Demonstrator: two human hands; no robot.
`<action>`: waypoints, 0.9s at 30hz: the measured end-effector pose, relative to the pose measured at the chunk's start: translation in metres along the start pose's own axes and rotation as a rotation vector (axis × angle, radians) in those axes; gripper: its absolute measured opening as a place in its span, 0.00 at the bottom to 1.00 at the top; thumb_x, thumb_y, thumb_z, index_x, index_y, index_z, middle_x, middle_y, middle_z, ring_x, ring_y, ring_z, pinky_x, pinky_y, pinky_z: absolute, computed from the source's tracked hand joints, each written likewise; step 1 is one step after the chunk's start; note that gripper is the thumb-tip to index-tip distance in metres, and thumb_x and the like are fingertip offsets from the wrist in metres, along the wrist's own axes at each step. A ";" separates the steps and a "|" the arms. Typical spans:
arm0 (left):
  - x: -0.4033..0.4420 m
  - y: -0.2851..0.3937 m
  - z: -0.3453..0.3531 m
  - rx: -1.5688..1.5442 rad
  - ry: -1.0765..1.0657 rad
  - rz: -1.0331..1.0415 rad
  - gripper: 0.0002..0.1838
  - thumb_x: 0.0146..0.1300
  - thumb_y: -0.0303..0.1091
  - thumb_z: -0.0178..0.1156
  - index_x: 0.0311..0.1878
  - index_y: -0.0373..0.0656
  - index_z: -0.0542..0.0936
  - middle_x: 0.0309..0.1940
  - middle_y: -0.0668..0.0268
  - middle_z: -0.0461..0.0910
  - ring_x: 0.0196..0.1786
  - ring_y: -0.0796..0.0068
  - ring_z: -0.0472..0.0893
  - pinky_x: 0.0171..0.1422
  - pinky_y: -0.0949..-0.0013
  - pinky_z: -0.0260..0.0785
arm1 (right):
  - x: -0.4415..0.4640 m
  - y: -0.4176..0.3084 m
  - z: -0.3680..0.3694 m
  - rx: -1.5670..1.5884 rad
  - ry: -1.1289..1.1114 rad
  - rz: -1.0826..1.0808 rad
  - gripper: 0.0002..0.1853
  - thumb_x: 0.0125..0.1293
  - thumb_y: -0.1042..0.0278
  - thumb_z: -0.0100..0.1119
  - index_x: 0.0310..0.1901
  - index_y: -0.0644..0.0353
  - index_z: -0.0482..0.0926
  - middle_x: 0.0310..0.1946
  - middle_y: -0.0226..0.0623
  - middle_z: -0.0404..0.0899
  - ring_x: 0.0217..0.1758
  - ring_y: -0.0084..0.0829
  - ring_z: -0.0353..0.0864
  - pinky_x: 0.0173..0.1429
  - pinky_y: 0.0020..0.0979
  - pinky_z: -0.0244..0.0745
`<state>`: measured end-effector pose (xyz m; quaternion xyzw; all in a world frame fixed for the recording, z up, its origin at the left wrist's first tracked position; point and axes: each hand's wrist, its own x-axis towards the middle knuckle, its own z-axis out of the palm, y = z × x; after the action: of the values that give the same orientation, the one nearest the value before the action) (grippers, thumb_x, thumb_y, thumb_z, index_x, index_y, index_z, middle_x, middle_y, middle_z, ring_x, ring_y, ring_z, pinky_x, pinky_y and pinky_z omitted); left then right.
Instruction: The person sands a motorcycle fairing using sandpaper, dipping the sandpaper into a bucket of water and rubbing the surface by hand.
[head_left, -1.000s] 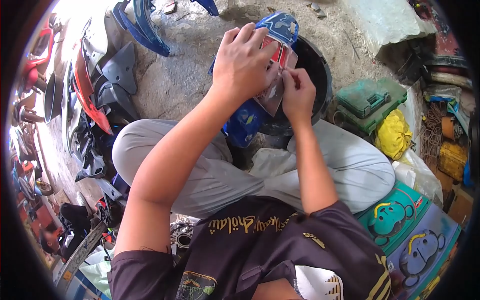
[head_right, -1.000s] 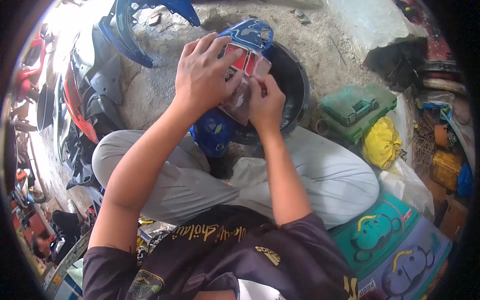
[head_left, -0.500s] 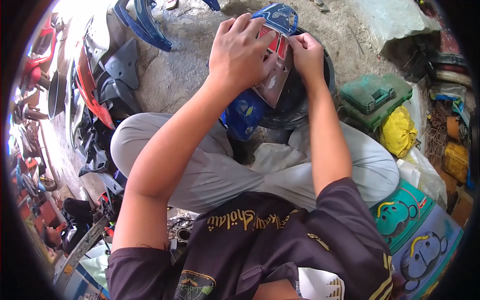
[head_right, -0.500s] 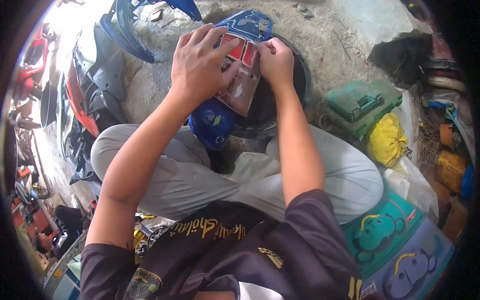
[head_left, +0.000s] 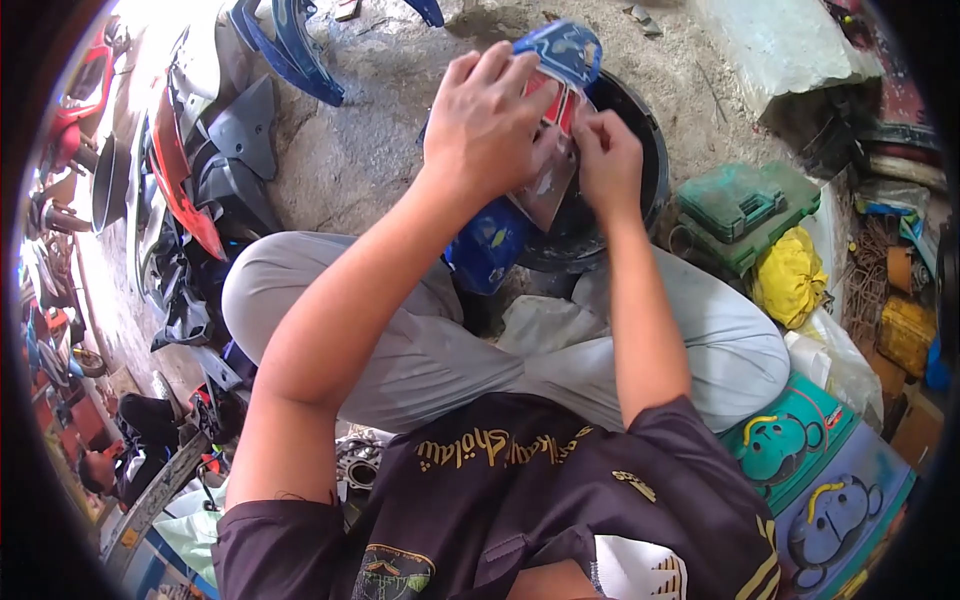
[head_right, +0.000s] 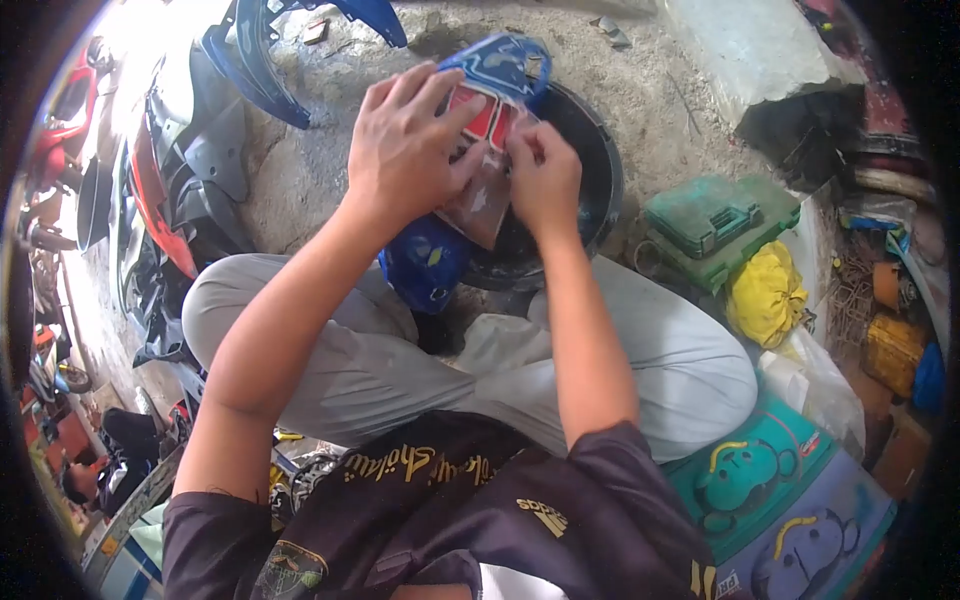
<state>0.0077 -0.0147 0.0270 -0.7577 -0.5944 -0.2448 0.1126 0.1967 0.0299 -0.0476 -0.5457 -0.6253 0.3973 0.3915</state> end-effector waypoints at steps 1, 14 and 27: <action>0.001 0.000 0.000 0.010 0.001 0.004 0.21 0.61 0.50 0.74 0.56 0.56 0.92 0.65 0.64 0.85 0.72 0.58 0.79 0.75 0.50 0.70 | 0.021 0.006 -0.001 0.006 -0.032 -0.009 0.12 0.78 0.64 0.67 0.39 0.63 0.87 0.30 0.30 0.85 0.34 0.18 0.78 0.42 0.27 0.75; 0.000 -0.001 -0.001 0.011 0.002 -0.001 0.21 0.61 0.49 0.74 0.56 0.56 0.92 0.63 0.65 0.86 0.72 0.59 0.80 0.76 0.51 0.70 | 0.056 0.008 -0.010 -0.102 -0.136 -0.093 0.14 0.78 0.61 0.66 0.39 0.64 0.85 0.28 0.31 0.84 0.33 0.19 0.77 0.40 0.30 0.75; 0.004 -0.003 -0.001 0.008 -0.003 0.004 0.21 0.61 0.50 0.74 0.57 0.56 0.92 0.64 0.65 0.85 0.73 0.58 0.79 0.76 0.51 0.70 | 0.013 -0.018 -0.018 -0.225 -0.111 -0.183 0.12 0.79 0.61 0.65 0.42 0.62 0.85 0.28 0.41 0.82 0.33 0.24 0.80 0.42 0.32 0.77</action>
<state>0.0052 -0.0115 0.0296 -0.7588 -0.5940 -0.2410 0.1152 0.2055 0.0426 -0.0233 -0.5038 -0.7338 0.3170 0.3274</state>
